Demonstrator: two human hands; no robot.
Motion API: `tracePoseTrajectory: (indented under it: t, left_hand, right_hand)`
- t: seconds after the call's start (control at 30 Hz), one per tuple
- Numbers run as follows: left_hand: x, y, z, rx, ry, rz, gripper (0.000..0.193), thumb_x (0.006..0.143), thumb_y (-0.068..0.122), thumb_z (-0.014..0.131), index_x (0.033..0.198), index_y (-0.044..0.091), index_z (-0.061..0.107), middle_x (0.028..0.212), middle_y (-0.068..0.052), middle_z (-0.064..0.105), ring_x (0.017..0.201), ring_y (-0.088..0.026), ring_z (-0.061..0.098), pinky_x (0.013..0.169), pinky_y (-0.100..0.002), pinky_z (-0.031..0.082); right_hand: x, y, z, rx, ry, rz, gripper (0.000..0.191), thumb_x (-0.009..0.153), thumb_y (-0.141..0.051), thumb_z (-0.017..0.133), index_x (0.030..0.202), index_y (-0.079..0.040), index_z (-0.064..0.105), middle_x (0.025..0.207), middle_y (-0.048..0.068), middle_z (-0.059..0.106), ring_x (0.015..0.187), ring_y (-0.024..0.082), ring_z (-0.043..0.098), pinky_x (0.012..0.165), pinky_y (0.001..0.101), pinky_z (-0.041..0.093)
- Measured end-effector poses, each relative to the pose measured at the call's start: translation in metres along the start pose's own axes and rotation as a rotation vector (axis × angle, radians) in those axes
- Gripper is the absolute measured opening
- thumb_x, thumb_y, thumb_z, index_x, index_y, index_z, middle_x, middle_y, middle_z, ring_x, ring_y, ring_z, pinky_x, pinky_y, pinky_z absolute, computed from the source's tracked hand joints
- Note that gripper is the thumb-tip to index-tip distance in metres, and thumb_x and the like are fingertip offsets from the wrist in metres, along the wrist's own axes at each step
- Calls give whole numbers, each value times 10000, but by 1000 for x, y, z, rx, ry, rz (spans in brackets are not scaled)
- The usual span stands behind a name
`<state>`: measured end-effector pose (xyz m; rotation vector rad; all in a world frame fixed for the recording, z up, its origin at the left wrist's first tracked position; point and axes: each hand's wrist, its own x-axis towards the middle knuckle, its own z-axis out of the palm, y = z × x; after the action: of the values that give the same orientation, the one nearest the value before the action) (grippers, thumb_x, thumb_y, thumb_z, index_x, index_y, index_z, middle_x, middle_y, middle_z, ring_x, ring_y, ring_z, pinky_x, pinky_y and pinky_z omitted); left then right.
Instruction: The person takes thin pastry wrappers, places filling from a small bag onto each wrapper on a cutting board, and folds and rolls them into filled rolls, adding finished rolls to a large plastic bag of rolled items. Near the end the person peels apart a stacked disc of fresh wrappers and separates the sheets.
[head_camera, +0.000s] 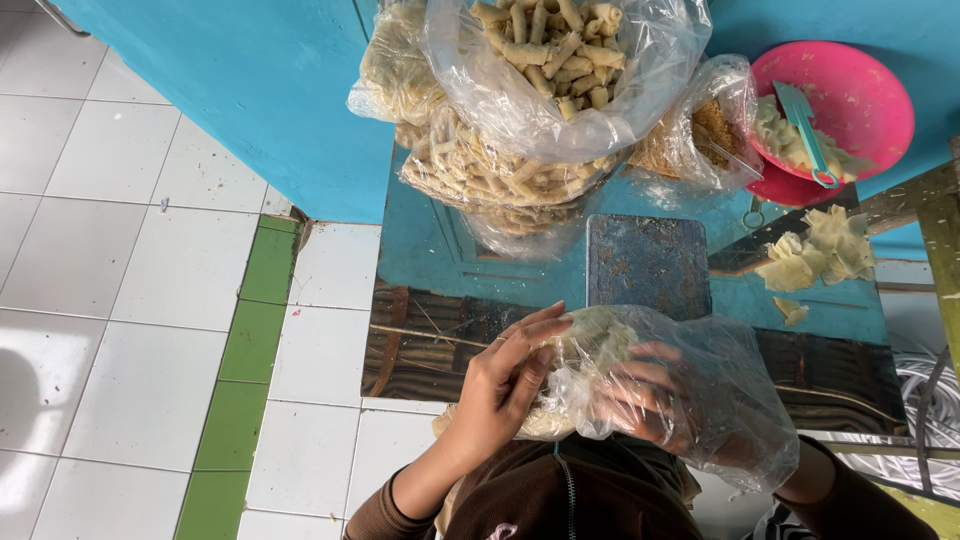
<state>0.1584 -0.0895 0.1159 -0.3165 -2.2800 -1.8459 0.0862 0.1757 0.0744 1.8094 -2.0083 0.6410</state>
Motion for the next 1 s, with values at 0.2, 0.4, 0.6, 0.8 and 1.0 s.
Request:
tracePoseTrajectory:
  t: [0.2, 0.4, 0.6, 0.8, 1.0]
  left_hand:
    - [-3, -5, 3, -85, -15, 74, 295, 1063, 41, 567, 1353, 2, 597, 1490, -211, 604, 1386, -343, 617, 999, -350, 562]
    - [-3, -1, 2, 61, -28, 157, 286, 1037, -15, 599, 1313, 38, 649, 1469, -179, 638, 1416, -377, 616, 858, -345, 632]
    - [3, 6, -11, 243, -42, 59, 427, 903, -70, 580, 1269, 120, 692, 1535, -221, 541, 942, -332, 794, 718, -357, 599]
    - [18, -19, -17, 180, -177, -241, 644, 924, 105, 778, 1489, 54, 473, 1183, -190, 765, 821, -239, 790, 755, -303, 579]
    - [-4, -70, -14, -104, 196, -274, 430, 904, -40, 685, 1329, -8, 632, 1045, -123, 784, 888, -128, 717, 732, -287, 597]
  right_hand:
    - [-12, -5, 16, -2, 69, 176, 480, 877, -247, 840, 1253, -133, 563, 1290, 39, 534, 1218, 237, 568, 1006, 444, 535]
    - [12, -12, -5, 12, 89, 281, 444, 800, -192, 785, 1182, -99, 579, 1191, 89, 621, 1155, 317, 632, 1002, 470, 534]
    - [17, -15, -21, 14, -275, 297, 458, 835, -182, 781, 1276, -144, 661, 1169, 62, 612, 1096, 284, 640, 913, 415, 541]
    - [1, -3, -12, 167, -209, 290, 603, 748, -283, 810, 1328, -220, 659, 1258, 119, 677, 1092, 310, 677, 888, 425, 554]
    - [-27, 15, 8, 372, -139, 525, 612, 764, -201, 824, 1355, -127, 679, 1229, 129, 738, 1077, 284, 726, 906, 416, 564]
